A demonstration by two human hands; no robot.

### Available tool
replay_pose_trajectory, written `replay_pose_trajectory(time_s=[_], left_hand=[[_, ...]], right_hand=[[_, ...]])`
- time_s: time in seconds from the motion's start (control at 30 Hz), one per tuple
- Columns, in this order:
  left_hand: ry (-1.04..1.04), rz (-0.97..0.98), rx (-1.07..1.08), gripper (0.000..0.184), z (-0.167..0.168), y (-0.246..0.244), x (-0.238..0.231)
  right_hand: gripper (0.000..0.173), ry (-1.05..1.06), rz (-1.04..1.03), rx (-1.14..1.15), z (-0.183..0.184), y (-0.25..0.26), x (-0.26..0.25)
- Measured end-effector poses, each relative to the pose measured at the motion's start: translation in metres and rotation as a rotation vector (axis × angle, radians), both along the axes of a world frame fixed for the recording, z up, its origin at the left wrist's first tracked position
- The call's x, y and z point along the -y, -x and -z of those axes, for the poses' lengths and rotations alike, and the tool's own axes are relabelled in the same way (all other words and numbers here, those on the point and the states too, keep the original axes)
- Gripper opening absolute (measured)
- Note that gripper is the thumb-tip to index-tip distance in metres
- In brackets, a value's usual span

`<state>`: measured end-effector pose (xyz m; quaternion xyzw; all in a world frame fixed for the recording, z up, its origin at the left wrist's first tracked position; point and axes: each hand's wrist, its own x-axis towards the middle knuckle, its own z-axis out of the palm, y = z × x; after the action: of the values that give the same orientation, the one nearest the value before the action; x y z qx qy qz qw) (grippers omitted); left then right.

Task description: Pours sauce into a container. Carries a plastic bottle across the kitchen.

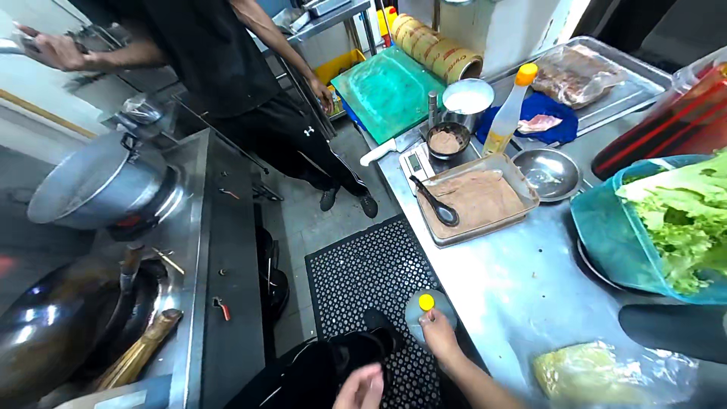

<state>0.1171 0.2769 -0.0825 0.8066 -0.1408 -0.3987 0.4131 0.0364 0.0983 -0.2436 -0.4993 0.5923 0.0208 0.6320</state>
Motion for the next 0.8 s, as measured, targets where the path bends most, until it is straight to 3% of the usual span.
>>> replay_pose_trajectory(time_s=[0.1,0.23,0.37,0.47,0.57,0.67,0.8], left_hand=[[-0.113,-0.005,-0.131,0.031,0.073,-0.035,0.096],[-0.059,-0.066,-0.314,0.041,0.169,-0.056,0.2],[0.024,-0.295,-0.61,0.047,0.205,-0.039,0.253],[0.096,-0.376,-0.782,0.054,0.207,-0.04,0.265],[0.099,-0.337,-0.845,0.065,0.206,-0.054,0.259],[-0.001,-0.291,-0.714,0.069,0.206,-0.087,0.233],[-0.23,-0.193,-0.264,0.061,0.205,-0.177,0.182]], right_hand=[[0.017,-0.041,0.026,-0.007,-0.005,0.007,-0.002],[0.021,-0.068,-0.085,-0.025,-0.011,0.027,-0.014],[0.019,-0.082,-0.146,-0.022,-0.014,0.039,-0.012],[0.019,-0.109,-0.158,-0.049,-0.008,0.037,-0.012],[0.02,-0.101,-0.132,-0.086,0.004,0.034,-0.018],[0.018,-0.081,-0.11,-0.135,0.011,0.021,-0.015],[0.017,-0.018,-0.055,-0.177,0.031,-0.017,0.003]])
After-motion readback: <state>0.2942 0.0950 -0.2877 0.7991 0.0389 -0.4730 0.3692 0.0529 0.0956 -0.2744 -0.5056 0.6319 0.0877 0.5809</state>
